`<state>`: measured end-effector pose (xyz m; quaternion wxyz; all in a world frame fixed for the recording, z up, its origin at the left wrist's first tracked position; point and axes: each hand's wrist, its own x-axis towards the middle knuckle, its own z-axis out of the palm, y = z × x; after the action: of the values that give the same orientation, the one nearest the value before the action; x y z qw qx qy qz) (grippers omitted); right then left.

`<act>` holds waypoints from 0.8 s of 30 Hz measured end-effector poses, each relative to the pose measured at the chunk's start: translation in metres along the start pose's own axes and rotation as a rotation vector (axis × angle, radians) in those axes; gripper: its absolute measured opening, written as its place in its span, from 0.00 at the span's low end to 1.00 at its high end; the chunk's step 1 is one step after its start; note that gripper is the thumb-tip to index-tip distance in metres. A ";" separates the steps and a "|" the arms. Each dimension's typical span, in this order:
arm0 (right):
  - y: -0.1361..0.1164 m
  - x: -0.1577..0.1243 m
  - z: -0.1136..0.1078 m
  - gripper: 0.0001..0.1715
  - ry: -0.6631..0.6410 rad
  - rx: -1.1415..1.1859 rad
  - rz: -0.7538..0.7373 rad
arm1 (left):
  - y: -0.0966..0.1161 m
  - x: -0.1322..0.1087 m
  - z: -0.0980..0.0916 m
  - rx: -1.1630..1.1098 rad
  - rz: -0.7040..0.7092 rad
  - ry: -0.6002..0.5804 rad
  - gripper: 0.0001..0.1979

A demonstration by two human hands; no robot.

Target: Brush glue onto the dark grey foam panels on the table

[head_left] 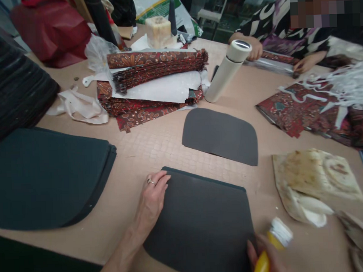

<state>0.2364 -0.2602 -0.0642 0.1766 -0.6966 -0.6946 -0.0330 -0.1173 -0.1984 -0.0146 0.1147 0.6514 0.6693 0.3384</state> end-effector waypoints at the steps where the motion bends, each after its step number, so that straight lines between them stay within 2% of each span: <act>1: 0.001 0.000 0.000 0.27 -0.016 -0.008 -0.026 | 0.001 0.003 0.005 -0.005 0.066 -0.045 0.14; 4: 0.004 0.004 -0.003 0.22 -0.043 -0.017 -0.126 | 0.000 0.011 0.020 0.009 0.223 -0.151 0.18; 8: -0.002 0.012 -0.006 0.17 0.022 -0.067 -0.221 | -0.010 0.017 0.030 0.061 0.320 -0.222 0.21; 11: -0.014 0.019 -0.007 0.20 0.066 -0.056 -0.127 | -0.017 0.020 0.033 0.109 0.370 -0.244 0.21; 14: -0.025 0.023 -0.009 0.19 0.055 -0.014 -0.026 | -0.020 0.024 0.035 0.139 0.397 -0.252 0.21; 20: -0.030 0.026 -0.011 0.18 0.089 0.001 0.013 | -0.022 0.028 0.036 0.176 0.425 -0.261 0.21; 24: -0.030 0.026 -0.012 0.16 0.057 0.022 0.016 | -0.022 0.030 0.035 0.192 0.443 -0.280 0.19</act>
<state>0.2100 -0.2397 -0.0395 0.2043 -0.6990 -0.6839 -0.0437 -0.1179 -0.1575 -0.0456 0.0670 0.8301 0.5173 0.1969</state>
